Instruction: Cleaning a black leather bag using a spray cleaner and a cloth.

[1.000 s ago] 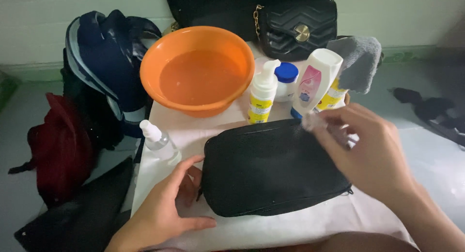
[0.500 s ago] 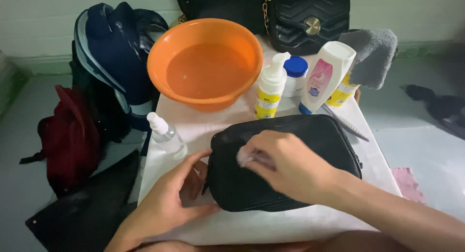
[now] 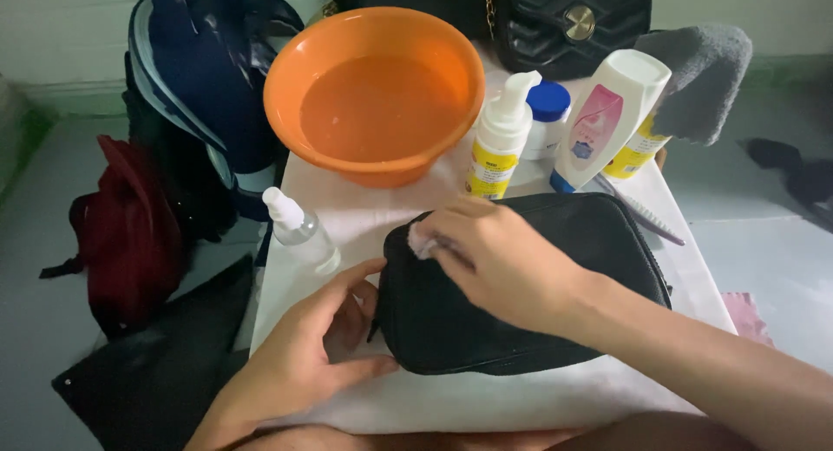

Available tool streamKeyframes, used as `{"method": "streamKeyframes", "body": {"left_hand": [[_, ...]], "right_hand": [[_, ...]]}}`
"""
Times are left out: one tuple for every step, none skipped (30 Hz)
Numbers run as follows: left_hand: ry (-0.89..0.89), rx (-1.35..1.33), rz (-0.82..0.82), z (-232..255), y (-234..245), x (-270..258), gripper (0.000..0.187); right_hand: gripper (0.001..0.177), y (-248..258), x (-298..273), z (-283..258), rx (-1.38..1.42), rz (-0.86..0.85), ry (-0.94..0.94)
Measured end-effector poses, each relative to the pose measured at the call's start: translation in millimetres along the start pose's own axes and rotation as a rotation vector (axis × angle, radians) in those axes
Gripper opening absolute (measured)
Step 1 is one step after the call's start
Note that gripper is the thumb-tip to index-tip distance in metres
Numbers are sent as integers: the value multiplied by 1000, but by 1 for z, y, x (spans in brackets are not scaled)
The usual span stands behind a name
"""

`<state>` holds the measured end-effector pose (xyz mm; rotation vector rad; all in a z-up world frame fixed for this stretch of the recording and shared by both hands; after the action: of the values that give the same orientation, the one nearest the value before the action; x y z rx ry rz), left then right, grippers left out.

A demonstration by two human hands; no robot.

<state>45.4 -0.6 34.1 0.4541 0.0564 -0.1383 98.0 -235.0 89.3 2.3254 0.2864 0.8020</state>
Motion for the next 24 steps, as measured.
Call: {"method": "streamKeyframes", "body": {"left_hand": [[-55, -67, 13, -3, -1, -2, 95], [-53, -69, 13, 0, 0, -2, 95], [5, -28, 10, 3, 1, -1, 95], [64, 13, 7, 7, 2, 0, 95], [63, 13, 7, 5, 2, -1, 95], [45, 22, 6, 3, 2, -1, 95], [27, 31, 5, 2, 2, -1, 95], [25, 30, 3, 3, 3, 0, 95], [70, 59, 2, 4, 3, 0, 95], [115, 87, 0, 4, 3, 0, 95], [118, 89, 2, 7, 3, 1, 95], [94, 90, 1, 9, 4, 2, 94], [70, 94, -3, 12, 3, 3, 92], [73, 97, -5, 9, 4, 0, 92], [61, 64, 7, 8, 2, -1, 92], [49, 30, 18, 6, -1, -2, 93], [44, 27, 11, 5, -1, -2, 93], [43, 22, 28, 4, -2, -2, 91], [44, 17, 47, 3, -2, -2, 89], [42, 13, 42, 3, -3, -1, 89], [81, 26, 32, 4, -2, 0, 88], [120, 39, 21, 4, -1, 1, 88], [118, 39, 21, 0, -1, 0, 88], [87, 8, 26, -3, -1, 0, 90]], "right_hand": [[21, -4, -1, 0, 7, -35, 43], [21, -2, -2, -7, 8, -38, 42], [18, 1, -3, -13, 101, -90, -26], [16, 3, -4, -20, 194, -142, -94], [16, 7, -5, -22, 192, -142, -94], [18, 10, -7, -24, 179, -246, -98], [20, 13, -10, -26, 166, -350, -102], [20, 19, -9, -28, 164, -348, -104], [17, 26, -8, -29, 186, -352, -109], [13, 32, -8, -31, 209, -356, -114], [13, 32, -4, -27, 212, -357, -113], [16, 34, -1, -22, 83, -208, -92], [19, 36, 2, -17, -44, -55, -73], [19, 27, 3, -12, -41, -54, -75], [22, 21, 3, -6, -36, -10, -40], [24, 15, 4, 0, -31, 33, -4], [24, 14, 2, -1, -38, 35, -9], [22, 12, 1, -4, 45, -40, 42], [20, 9, 0, -6, 130, -117, 94], [20, 14, -3, -9, 125, -117, 89], [20, 18, -4, -12, 156, -202, 42], [20, 22, -6, -16, 189, -288, -5], [20, 29, -8, -19, 187, -286, -4], [17, 35, -9, -23, 193, -364, -60]]}}
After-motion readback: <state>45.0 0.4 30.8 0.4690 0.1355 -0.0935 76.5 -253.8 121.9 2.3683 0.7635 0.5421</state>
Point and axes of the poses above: each hand's wrist, its own x-axis towards the middle knuckle, its own y-axis out of the back of the hand, z = x × y, the point moved 1 cm from there along x, towards the middle knuckle, and after that the axes turned 15 degrees about z, right-handed, at the moved point
